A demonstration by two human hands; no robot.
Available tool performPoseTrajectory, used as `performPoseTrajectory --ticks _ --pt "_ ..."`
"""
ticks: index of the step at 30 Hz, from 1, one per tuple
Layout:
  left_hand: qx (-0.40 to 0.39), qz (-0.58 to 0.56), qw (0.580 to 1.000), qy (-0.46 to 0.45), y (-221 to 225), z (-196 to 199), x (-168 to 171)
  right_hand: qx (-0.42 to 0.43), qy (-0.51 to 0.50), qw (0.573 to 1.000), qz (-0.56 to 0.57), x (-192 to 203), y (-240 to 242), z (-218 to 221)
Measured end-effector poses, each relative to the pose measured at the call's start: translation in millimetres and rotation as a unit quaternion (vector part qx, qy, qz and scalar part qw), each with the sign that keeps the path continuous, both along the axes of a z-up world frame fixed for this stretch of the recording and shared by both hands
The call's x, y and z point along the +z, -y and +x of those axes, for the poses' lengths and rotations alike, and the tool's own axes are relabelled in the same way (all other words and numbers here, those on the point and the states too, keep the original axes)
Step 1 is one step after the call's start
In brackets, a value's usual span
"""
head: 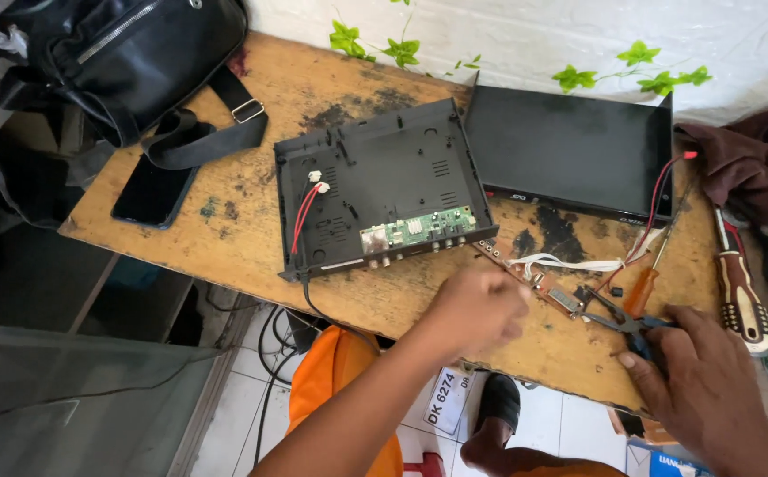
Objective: Disassembling an electronic device by disconnecting internal wires, ribbon cables, and circuit boards using pliers and a screwdriver.
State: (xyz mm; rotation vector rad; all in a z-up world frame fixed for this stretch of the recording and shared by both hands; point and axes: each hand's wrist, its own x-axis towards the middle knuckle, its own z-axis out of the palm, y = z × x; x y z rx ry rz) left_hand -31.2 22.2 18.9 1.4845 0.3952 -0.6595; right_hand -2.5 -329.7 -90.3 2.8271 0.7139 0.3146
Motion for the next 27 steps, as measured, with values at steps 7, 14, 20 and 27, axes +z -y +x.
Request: performPoseTrajectory --ticks 7,14,20,27 --pt "0.04 0.162 0.983 0.081 -74 -50 16 0.036 0.016 0.999 0.033 15 -11 -3" --pt "0.133 0.463 0.844 0.234 -141 -49 -34 0.027 0.123 0.992 0.032 44 -49 -14" --pt "0.279 0.329 0.898 0.088 -172 -29 -44 -0.07 -0.146 0.972 0.17 41 -102 -7" --pt "0.212 0.417 0.88 0.086 -207 -3 -72 -0.102 -0.2 0.895 0.386 83 -208 20"
